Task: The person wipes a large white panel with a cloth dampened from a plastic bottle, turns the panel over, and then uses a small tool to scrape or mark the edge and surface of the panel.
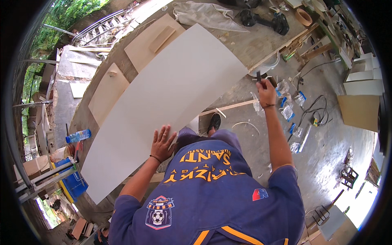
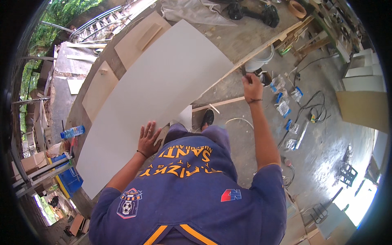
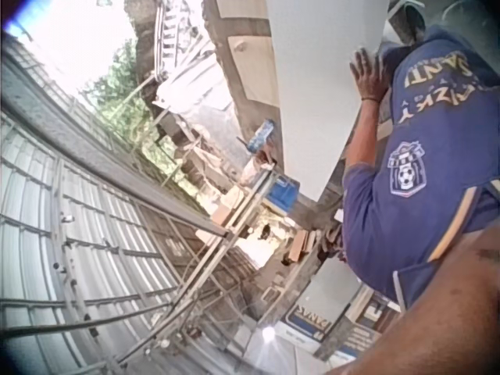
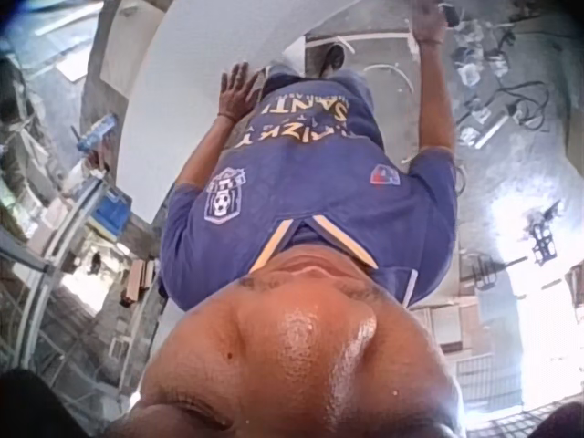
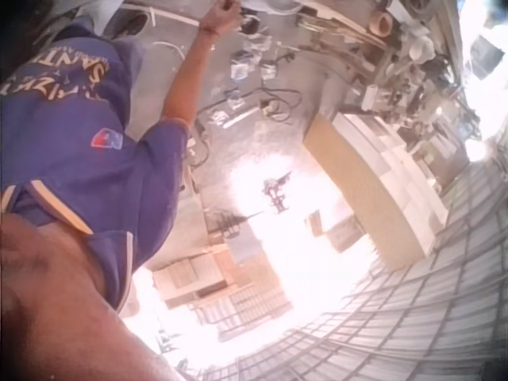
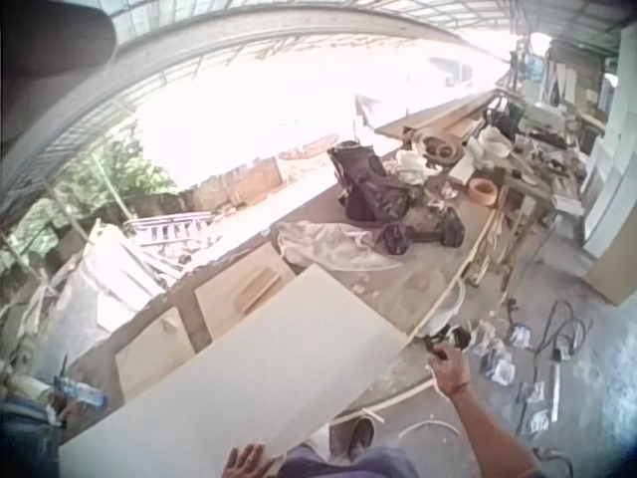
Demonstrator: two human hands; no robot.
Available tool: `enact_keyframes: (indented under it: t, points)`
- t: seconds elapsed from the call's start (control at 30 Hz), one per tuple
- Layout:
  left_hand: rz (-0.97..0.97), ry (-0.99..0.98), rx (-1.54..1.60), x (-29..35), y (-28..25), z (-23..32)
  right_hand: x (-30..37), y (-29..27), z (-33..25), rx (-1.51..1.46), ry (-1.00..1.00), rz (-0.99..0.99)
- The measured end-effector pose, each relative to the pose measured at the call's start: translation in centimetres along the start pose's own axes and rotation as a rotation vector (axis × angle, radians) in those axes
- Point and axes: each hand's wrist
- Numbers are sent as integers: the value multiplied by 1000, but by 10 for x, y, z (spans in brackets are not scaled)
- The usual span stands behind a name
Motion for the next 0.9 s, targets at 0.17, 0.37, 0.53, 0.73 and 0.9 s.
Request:
enact_keyframes:
  t: [0.17, 0.37, 0.53, 0.73, 0.9]
  points:
    - [26, -54, 118, 18, -11, -26, -29, 18, -34, 238, -275, -125]
    - [136, -485, 42, 45, 21, -104, 2, 57, -40, 362, -363, -95]
    - [146, -513, -12, 47, 15, -105, 114, 115, -121, 191, -417, -349]
    - [143, -527, -7, 46, 15, -107, 199, 158, -214, 45, -389, -657]
    - [160, -511, -9, 43, 19, -107, 45, 85, -75, 401, -355, -98]
Point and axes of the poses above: each hand's wrist, its own x-axis away from the middle knuckle, its own y-axis out of the palm, z = x × y, and after that the axes turned 11 degrees about -x, right-handed
